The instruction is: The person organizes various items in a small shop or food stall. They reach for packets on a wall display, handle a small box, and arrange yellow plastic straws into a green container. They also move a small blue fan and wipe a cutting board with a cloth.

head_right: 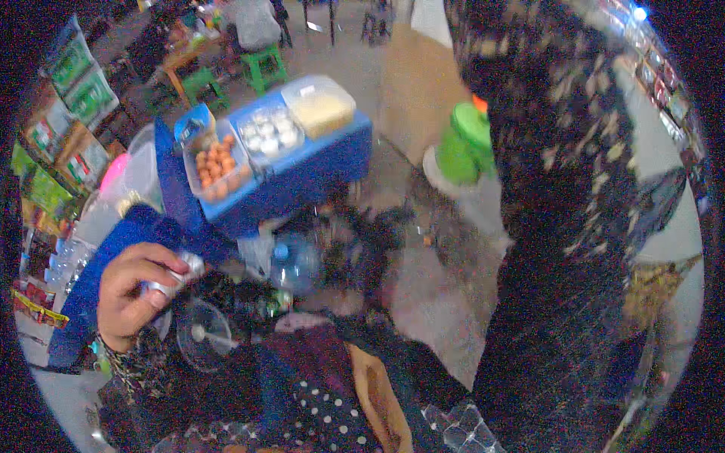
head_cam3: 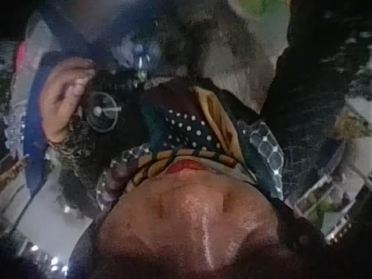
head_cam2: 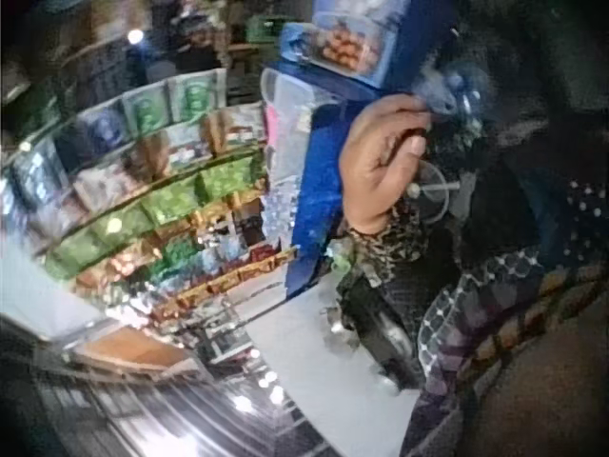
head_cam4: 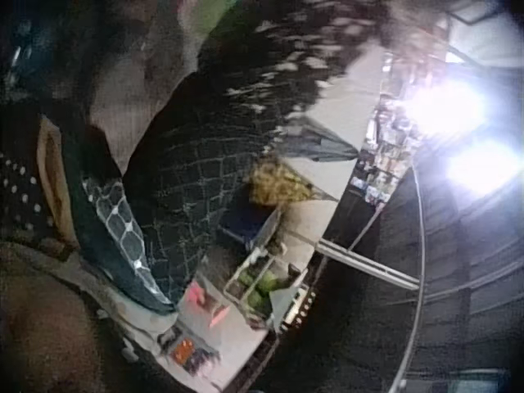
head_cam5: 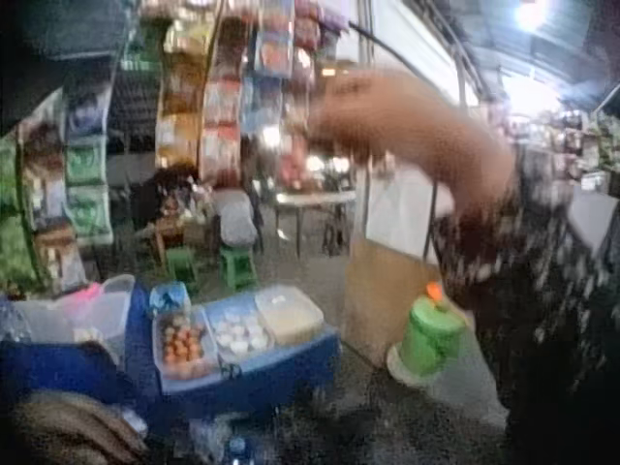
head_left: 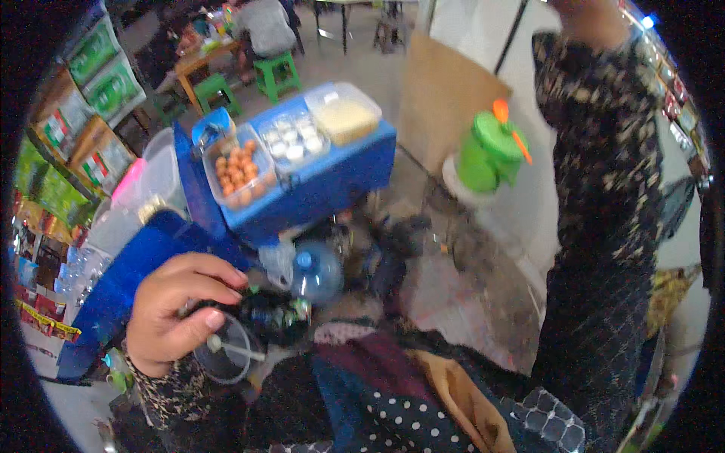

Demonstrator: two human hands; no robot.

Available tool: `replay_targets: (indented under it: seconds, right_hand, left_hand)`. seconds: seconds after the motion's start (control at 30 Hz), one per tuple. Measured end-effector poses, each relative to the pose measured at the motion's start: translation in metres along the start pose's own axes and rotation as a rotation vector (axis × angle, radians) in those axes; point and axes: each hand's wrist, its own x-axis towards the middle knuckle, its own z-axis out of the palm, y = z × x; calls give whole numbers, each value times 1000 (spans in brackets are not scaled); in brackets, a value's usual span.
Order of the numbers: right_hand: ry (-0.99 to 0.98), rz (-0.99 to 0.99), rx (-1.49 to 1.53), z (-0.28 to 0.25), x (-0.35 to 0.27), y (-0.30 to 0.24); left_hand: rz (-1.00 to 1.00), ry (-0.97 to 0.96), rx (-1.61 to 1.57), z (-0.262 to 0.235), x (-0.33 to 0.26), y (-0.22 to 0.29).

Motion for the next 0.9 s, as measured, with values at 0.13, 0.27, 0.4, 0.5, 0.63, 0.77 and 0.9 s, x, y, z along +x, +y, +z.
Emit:
replay_targets:
  seconds: [0.13, 0.27, 0.4, 0.5, 0.63, 0.77, 0.9]
  right_hand:
    - [-82, -16, 198, 16, 36, 97]
    - [-5, 19, 308, 21, 58, 138]
    - [31, 71, 640, 27, 103, 178]
    - [58, 90, 732, 42, 141, 206]
    - [399, 0, 632, 60, 193, 233]
    - [632, 18, 641, 61, 258, 262]
    - [819, 232, 660, 53, 290, 264]
  left_hand:
    - [-14, 40, 16, 8, 44, 5]
    - [42, 96, 42, 15, 97, 0]
    - [16, 161, 63, 24, 129, 16]
    - [-15, 218, 116, 38, 140, 14]
    - [-93, 303, 164, 50, 137, 15]
    - [-192, 399, 238, 55, 120, 40]
    - [-274, 528, 288, 65, 103, 46]
